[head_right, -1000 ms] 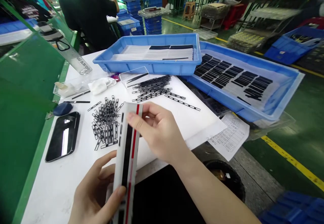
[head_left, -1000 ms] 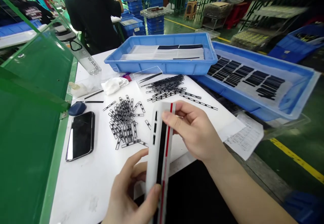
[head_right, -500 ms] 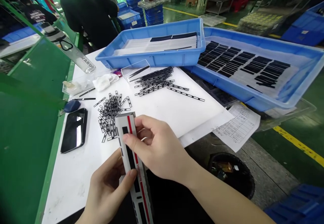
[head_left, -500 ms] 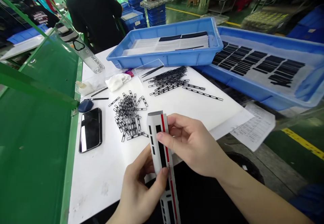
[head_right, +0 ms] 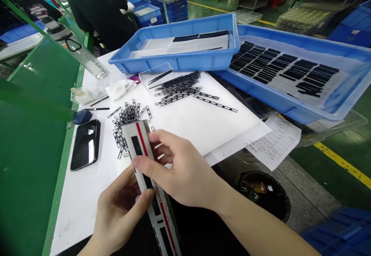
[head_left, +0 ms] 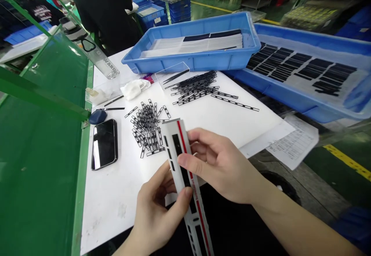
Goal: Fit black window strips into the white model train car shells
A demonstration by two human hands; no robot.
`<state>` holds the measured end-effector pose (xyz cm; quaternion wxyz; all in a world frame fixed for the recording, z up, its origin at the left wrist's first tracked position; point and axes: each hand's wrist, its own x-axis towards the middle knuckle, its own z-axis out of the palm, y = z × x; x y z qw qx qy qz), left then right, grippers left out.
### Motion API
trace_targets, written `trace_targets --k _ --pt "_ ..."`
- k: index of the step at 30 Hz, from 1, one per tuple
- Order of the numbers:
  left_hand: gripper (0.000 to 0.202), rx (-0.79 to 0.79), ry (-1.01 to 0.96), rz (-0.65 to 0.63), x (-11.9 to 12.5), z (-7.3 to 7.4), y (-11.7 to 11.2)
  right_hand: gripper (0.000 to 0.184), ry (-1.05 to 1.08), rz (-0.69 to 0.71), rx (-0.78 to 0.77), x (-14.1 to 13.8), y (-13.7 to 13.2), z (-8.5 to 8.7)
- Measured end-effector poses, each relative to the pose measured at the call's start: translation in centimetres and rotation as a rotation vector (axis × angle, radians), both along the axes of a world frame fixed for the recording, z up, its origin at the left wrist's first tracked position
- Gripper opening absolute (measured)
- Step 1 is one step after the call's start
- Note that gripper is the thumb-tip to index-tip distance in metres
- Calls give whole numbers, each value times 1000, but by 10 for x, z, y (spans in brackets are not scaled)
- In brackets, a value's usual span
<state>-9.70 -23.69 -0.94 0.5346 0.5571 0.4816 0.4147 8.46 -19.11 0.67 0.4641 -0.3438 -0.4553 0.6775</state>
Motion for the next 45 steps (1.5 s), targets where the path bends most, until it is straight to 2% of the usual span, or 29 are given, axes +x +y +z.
trace_targets --k 2,6,8,12,16,18,22,25,30,33,37,40,43,45 --pt "39 2 -2 45 2 1 -2 14 -40 13 -30 0 -5 -2" --pt "49 -70 4 55 3 -2 -3 16 -54 -41 -43 -2 -7 -8" --pt "55 -94 -22 28 0 -6 0 17 1 -14 -57 0 -6 -9" --pt "54 -8 -88 -42 -6 -13 6 18 -4 77 -101 5 -11 -8" --pt "53 -13 -101 -78 -9 -15 10 15 -139 10 -56 4 -14 -12" --pt "56 -52 -146 -41 -10 -14 10 13 -84 37 -45 3 -11 -15" --pt "54 -115 -195 59 -8 -11 9 16 30 187 -34 4 -5 -18" --pt "53 -130 -170 71 -6 -9 9 16 -25 137 -22 2 -3 -18" --pt "55 -130 -181 136 -6 -13 13 27 55 139 -53 -1 -3 -22" --pt "45 -82 -272 134 -9 -18 18 30 23 171 -83 2 -11 -24" --pt "45 -72 -294 109 -11 -20 19 12 -65 159 -97 4 -21 -24" --pt "47 -93 -284 161 -9 -18 17 12 -122 135 -72 4 -22 -22" --pt "49 -135 -287 232 -8 -17 17 13 -176 171 -45 5 -24 -19" --pt "49 -150 -291 261 -8 -18 18 8 -253 201 -38 6 -27 -19"
